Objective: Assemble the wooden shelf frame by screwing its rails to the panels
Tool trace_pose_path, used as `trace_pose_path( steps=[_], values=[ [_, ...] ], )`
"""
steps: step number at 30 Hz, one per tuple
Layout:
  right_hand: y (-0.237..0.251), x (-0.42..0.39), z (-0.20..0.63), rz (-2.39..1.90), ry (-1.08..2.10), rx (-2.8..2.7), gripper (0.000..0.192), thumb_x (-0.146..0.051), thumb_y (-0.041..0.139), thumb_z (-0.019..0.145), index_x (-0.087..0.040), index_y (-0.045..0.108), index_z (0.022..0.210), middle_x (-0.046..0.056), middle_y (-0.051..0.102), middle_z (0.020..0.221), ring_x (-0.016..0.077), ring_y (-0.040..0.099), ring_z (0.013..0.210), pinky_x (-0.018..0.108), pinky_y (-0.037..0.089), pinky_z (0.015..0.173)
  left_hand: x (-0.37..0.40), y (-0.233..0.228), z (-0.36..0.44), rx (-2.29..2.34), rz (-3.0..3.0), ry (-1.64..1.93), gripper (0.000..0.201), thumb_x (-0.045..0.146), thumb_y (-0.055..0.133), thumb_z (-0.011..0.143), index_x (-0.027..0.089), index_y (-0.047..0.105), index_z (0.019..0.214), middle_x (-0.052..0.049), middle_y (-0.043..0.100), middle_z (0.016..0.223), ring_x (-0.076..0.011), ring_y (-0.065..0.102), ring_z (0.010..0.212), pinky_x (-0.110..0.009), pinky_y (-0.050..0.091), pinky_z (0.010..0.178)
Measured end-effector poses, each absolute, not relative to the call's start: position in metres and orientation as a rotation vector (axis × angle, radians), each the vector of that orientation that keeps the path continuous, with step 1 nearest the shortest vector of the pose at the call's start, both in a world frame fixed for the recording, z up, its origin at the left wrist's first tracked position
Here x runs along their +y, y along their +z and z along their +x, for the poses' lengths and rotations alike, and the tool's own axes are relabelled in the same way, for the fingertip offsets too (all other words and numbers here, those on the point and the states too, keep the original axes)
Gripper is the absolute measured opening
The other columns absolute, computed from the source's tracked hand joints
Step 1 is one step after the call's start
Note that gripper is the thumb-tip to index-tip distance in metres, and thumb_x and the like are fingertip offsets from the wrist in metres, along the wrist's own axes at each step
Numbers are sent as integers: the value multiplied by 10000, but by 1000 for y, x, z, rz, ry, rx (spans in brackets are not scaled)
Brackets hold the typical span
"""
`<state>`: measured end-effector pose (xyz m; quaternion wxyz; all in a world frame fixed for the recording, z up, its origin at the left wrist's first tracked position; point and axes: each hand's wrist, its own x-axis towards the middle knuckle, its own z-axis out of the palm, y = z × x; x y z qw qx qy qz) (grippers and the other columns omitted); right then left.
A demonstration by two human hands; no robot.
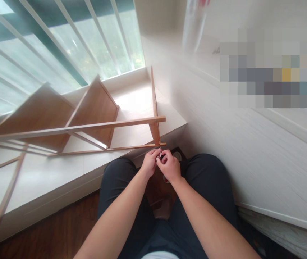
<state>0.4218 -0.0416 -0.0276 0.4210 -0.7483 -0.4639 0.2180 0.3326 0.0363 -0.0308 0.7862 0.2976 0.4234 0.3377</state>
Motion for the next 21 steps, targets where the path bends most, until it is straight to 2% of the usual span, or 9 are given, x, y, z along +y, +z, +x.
trace_pose_path(
  steps=[21],
  values=[
    [-27,-43,422,-1975,461,-1184,192,-398,648,851,-256,600,970,-40,660,641,184,630,606,273,389,613,39,-32,334,908,641,717,476,492,953,541,122,720,729,26,535,621,-76,441,563,-220,328,534]
  ],
)
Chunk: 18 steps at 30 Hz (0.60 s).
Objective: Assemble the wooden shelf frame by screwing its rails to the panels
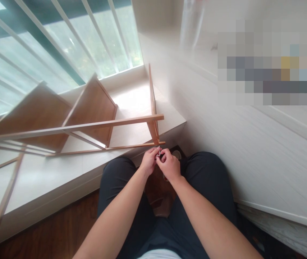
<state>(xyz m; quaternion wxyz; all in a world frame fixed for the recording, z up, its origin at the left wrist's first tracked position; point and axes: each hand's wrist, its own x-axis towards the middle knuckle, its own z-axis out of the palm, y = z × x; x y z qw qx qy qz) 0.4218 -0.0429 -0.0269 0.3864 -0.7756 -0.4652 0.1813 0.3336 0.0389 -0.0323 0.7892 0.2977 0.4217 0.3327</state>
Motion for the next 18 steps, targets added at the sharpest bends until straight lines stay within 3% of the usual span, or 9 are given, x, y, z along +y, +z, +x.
trace_pose_path(
  steps=[18],
  values=[
    [-28,-42,422,-2008,435,-1200,180,-420,641,862,-262,593,934,-37,647,621,191,622,610,269,348,599,39,-31,335,874,629,733,462,466,962,539,138,670,683,30,532,633,-80,448,595,-228,348,574]
  ],
)
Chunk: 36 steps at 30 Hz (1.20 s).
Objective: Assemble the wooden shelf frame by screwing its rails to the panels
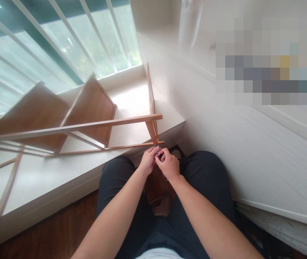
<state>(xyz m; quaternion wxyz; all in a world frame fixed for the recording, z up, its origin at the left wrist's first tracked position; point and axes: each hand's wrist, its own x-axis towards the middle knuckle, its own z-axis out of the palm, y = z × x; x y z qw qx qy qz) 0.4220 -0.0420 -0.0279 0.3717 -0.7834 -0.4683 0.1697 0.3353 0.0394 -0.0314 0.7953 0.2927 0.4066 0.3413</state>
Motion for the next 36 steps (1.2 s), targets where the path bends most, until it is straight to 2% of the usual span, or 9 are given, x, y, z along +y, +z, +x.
trace_pose_path(
  steps=[6,25,31,36],
  values=[
    [-26,-42,422,-2007,456,-1199,176,-417,648,866,-264,592,932,-44,645,627,189,621,617,274,346,604,40,-30,335,876,625,713,461,465,958,546,129,709,740,31,525,623,-80,438,576,-229,326,549],
    [-28,-41,423,-2024,416,-1219,184,-408,666,859,-255,608,941,-49,637,624,174,612,605,261,339,588,43,-33,334,882,609,708,480,452,972,517,111,720,742,24,544,623,-73,476,589,-199,364,554],
    [-27,-42,423,-1957,469,-1193,211,-455,631,886,-250,619,933,-35,628,617,183,598,593,273,371,618,43,-31,333,904,618,676,494,474,963,529,126,709,771,39,531,631,-63,454,548,-200,357,519],
    [-26,-41,424,-1846,596,-1078,192,-396,522,915,-243,631,875,15,682,692,205,639,648,296,430,661,44,-28,332,937,636,655,511,486,961,525,138,665,753,56,504,618,-44,406,515,-190,310,492]
  ],
)
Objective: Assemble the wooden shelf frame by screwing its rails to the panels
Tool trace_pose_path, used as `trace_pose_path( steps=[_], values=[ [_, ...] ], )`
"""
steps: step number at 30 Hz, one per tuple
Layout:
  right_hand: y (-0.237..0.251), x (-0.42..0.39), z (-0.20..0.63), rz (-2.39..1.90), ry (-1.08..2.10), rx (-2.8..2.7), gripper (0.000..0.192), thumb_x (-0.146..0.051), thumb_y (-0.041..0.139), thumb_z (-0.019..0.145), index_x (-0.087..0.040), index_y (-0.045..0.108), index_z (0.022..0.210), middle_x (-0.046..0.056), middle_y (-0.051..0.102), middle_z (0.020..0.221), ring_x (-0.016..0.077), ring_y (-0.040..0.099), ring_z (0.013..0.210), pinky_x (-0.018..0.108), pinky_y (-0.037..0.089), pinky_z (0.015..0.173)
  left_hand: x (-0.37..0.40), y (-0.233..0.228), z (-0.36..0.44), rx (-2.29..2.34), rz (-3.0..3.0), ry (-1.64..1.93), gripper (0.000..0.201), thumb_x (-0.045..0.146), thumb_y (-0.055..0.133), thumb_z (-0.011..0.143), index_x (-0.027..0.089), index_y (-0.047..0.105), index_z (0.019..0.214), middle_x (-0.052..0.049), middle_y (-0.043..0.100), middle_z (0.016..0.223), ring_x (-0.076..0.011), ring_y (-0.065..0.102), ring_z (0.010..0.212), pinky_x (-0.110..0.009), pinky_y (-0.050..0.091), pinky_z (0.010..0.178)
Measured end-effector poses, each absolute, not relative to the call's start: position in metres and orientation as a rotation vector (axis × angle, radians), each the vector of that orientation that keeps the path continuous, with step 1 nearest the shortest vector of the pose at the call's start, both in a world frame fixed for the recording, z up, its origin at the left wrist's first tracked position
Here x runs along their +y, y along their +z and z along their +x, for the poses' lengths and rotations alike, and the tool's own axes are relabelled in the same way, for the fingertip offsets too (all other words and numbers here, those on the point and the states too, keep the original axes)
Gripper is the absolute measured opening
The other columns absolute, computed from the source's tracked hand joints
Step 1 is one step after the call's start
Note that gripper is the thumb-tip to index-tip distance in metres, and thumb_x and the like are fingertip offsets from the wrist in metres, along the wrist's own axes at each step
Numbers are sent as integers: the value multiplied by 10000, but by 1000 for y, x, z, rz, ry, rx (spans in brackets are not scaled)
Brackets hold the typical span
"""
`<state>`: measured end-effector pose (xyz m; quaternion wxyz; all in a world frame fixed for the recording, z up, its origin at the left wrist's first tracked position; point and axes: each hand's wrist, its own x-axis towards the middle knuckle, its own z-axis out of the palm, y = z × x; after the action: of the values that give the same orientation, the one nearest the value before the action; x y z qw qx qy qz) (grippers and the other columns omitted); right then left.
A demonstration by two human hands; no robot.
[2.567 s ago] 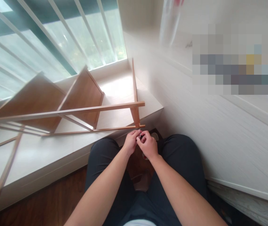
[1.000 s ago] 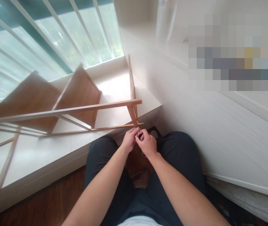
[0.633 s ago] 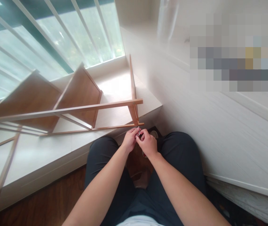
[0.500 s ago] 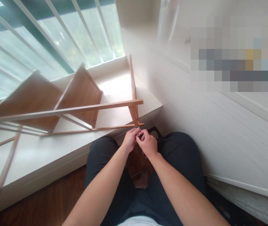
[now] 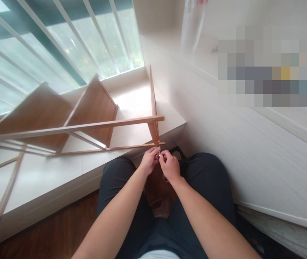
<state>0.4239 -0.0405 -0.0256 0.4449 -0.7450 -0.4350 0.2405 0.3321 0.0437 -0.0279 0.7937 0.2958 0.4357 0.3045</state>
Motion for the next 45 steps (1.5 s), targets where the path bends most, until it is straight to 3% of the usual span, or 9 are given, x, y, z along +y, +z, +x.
trace_pose_path(
  steps=[6,17,24,38,45],
  values=[
    [-28,-38,426,-1768,700,-1022,240,-388,439,963,-241,602,867,-17,633,598,180,618,569,280,462,631,42,-28,332,945,663,634,516,473,963,520,154,602,706,57,490,608,-41,359,499,-194,207,459],
    [-24,-40,424,-1783,667,-1025,265,-505,548,923,-245,576,966,-18,657,639,197,624,600,290,447,645,40,-26,330,924,647,641,511,505,954,547,134,683,773,40,518,613,-57,416,529,-197,295,495],
    [-28,-41,423,-1871,560,-1143,271,-481,643,876,-250,579,1003,-51,628,615,181,603,574,277,434,630,41,-31,332,899,641,685,492,495,958,542,130,687,729,45,507,621,-68,443,554,-216,383,540],
    [-30,-41,423,-2023,427,-1249,187,-400,654,877,-258,607,988,-44,644,638,186,624,625,267,337,593,44,-33,333,902,618,692,477,474,955,549,122,707,755,41,514,623,-68,440,560,-208,332,523],
    [-30,-41,423,-1966,480,-1182,225,-464,639,899,-249,639,965,-33,643,634,188,614,617,277,369,622,43,-30,332,918,618,674,499,479,959,539,121,720,793,42,526,627,-64,452,548,-202,369,524]
  ],
)
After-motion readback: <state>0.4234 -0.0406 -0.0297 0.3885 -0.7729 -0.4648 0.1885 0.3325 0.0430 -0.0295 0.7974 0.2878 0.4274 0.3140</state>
